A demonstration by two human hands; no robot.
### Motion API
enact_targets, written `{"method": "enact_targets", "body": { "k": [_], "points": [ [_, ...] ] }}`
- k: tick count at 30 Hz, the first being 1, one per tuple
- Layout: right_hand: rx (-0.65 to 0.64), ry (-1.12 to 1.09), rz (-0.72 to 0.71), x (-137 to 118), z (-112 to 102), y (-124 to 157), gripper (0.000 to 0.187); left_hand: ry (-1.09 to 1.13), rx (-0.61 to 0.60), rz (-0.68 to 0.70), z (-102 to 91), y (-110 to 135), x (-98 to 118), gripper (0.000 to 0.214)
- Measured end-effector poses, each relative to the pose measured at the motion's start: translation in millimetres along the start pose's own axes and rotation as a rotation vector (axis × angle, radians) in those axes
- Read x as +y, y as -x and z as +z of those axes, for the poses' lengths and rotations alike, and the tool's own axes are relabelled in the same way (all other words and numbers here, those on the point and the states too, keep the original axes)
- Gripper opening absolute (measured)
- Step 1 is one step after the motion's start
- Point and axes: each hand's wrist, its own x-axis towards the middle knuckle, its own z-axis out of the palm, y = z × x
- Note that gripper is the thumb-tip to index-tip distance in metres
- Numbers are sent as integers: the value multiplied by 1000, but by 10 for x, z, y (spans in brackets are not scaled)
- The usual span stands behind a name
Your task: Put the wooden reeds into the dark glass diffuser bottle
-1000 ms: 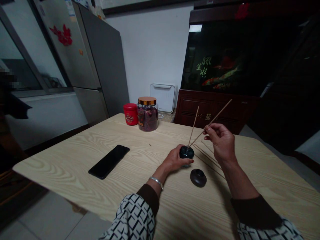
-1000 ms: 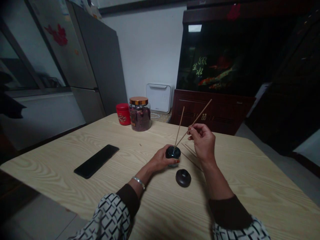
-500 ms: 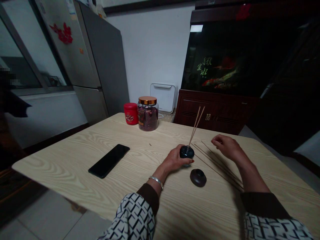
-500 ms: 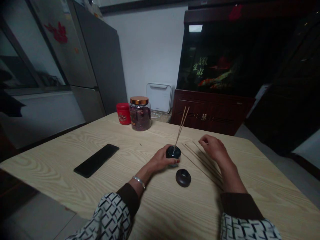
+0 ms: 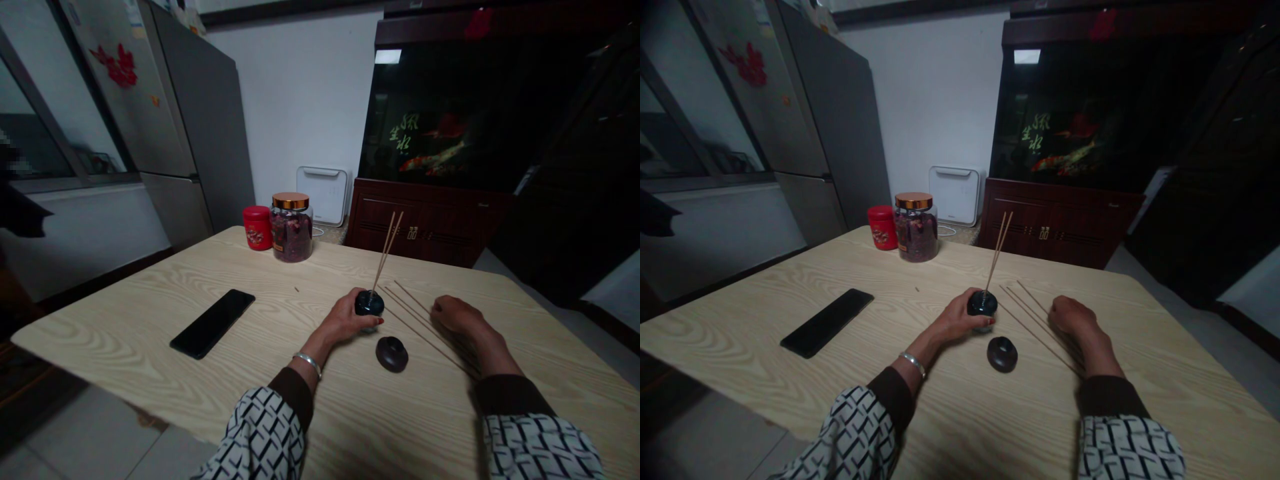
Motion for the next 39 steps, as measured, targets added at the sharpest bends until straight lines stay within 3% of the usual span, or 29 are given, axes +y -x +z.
{"method": "enact_targets", "body": {
  "k": [5, 9, 11, 14, 17, 20, 25, 32, 36, 39],
  "points": [
    [17, 27, 26, -105, -163, 43, 20, 19, 1, -4, 9, -3, -13, 61],
    [265, -125, 1, -209, -353, 60, 20, 71, 5, -6, 10, 0, -11, 61],
    [435, -323, -30, -281, -463, 65, 22, 71, 5, -7, 8, 3, -7, 62],
    [609, -799, -60, -464, -670, 126, 27, 56, 7, -9, 9, 3, -8, 62],
    [639, -1315, -73, -747, -890, 270, 27, 53, 14, -6, 16, 1, -11, 62],
    [589, -1550, -138, -1052, -1001, 429, 27, 51, 18, -8, 16, 3, 2, 62],
    [499, -1459, -239, -1371, -863, 514, 24, 62, 31, -26, 14, 11, 48, 61],
    [367, -1282, -323, -1478, -588, 477, 26, -24, 32, -6, 13, -8, 12, 63],
    [168, -1058, -353, -1430, -525, 433, 29, -27, 23, 12, 2, -2, -1, 58],
    [30, -844, -393, -1206, -522, 323, 32, -31, 18, 15, -5, 11, 19, 58]
  ]
}}
